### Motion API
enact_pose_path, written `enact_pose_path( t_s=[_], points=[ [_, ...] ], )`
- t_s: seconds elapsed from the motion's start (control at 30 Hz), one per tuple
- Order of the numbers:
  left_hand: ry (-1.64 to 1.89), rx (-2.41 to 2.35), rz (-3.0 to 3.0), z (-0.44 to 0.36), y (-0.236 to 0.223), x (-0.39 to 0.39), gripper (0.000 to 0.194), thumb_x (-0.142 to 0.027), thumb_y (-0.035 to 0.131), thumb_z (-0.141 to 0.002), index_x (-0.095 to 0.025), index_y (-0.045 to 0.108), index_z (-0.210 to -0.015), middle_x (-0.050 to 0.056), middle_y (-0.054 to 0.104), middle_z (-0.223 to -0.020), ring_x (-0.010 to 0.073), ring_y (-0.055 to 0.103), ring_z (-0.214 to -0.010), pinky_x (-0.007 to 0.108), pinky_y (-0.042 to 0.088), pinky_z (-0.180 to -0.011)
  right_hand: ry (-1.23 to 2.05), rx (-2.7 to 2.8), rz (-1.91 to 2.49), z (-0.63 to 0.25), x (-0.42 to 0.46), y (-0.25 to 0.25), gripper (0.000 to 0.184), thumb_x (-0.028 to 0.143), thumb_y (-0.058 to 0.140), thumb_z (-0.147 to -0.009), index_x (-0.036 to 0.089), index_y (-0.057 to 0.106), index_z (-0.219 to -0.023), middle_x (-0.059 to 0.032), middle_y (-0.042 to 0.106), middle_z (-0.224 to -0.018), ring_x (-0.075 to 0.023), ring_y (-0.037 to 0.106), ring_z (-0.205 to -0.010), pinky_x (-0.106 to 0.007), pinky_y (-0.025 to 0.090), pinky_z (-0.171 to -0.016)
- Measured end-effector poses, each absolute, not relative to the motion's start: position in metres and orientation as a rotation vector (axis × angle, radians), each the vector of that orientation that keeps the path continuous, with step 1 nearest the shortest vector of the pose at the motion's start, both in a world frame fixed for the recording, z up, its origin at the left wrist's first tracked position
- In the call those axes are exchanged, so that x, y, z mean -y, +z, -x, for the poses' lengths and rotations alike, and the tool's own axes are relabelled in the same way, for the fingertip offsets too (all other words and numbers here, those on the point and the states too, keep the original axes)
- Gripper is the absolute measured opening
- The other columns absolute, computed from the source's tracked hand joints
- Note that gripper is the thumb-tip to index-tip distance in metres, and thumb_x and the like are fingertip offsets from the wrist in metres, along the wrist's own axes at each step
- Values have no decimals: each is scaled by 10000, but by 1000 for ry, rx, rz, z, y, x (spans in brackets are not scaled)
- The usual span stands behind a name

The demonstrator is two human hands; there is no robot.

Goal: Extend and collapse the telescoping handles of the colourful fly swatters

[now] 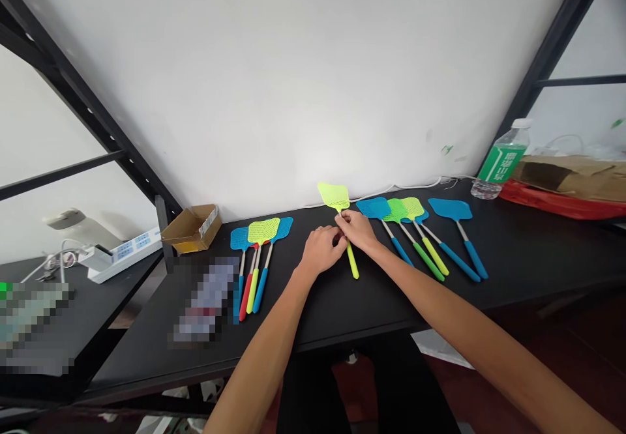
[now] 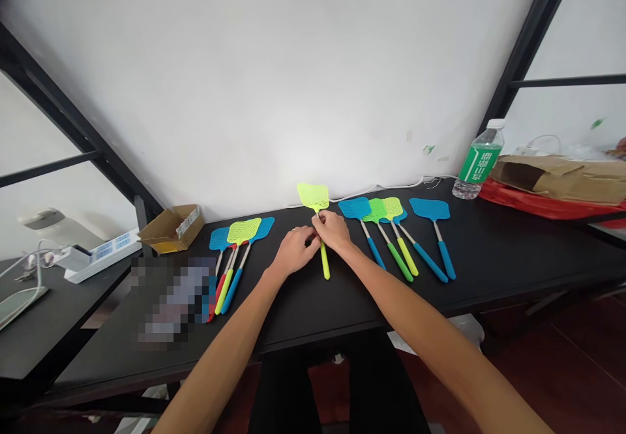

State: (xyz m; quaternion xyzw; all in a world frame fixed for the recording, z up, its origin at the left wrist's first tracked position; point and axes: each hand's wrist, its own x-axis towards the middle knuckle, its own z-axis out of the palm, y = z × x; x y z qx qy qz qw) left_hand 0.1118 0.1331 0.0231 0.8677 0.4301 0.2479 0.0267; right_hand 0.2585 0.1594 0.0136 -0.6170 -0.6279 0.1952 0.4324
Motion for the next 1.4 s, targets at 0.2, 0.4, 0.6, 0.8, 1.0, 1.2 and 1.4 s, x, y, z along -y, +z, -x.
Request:
enact_pose_path(
  t_s=[0.2, 0.4, 0.6, 0.8, 1.0, 1.2, 1.4],
  points=[
    [754, -1312, -2674, -111, 21, -134, 234, -310, 474, -942, -206, 649, -828, 52, 669, -855, 216, 605, -820, 318, 426, -734, 347, 1635, 1774, -259, -156, 19, 206, 376, 562, -868, 240, 717, -881, -49, 758, -898, -245, 680, -881, -289, 395, -636],
    [739, -1302, -2674, -111, 21, -134, 238, -313, 477, -939, -203, 656, -829, 53, 655, -850, 212, 595, -813, 322, 435, -749, 347, 1666, 1789, -259, -157, 18, 217, 372, 550, -877, 245, 725, -894, -53, 761, -917, -247, 683, -898, -290, 412, -655],
    [759, -1269, -2689, -110, 19, -136, 229, -306, 479, -935, -198, 643, -817, 46, 636, -819, 200, 579, -786, 319, 434, -748, 364, 1676, 1808, -259, -156, 19, 231, 360, 537, -880, 240, 725, -941, -61, 764, -967, -270, 688, -936, -309, 430, -676],
    [733, -1271, -2698, -110, 19, -136, 227, -308, 488, -927, -197, 644, -804, 52, 628, -818, 203, 574, -776, 313, 427, -701, 371, 1698, 1788, -259, -156, 19, 274, 310, 558, -860, 231, 700, -1080, -61, 768, -983, -270, 680, -991, -320, 453, -717],
    [722, -1263, -2675, -110, 20, -136, 210, -288, 493, -922, -198, 666, -844, 61, 659, -864, 212, 595, -822, 312, 443, -731, 396, 1705, 1771, -259, -153, 21, 212, 274, 556, -846, 248, 719, -980, -41, 769, -963, -259, 683, -967, -308, 434, -688],
    [723, -1253, -2666, -109, 21, -135, 207, -277, 494, -919, -201, 680, -870, 59, 684, -883, 216, 604, -832, 315, 453, -741, 387, 1709, 1738, -259, -153, 21, 200, 270, 553, -859, 259, 718, -970, -31, 767, -985, -242, 683, -951, -294, 427, -674],
    [736, -1212, -2672, -110, 21, -134, 221, -282, 503, -910, -208, 711, -922, 68, 709, -941, 224, 620, -865, 331, 476, -794, 315, 1751, 1661, -259, -153, 19, 215, 313, 529, -904, 258, 733, -943, -38, 768, -952, -239, 685, -918, -295, 419, -681]
  ],
)
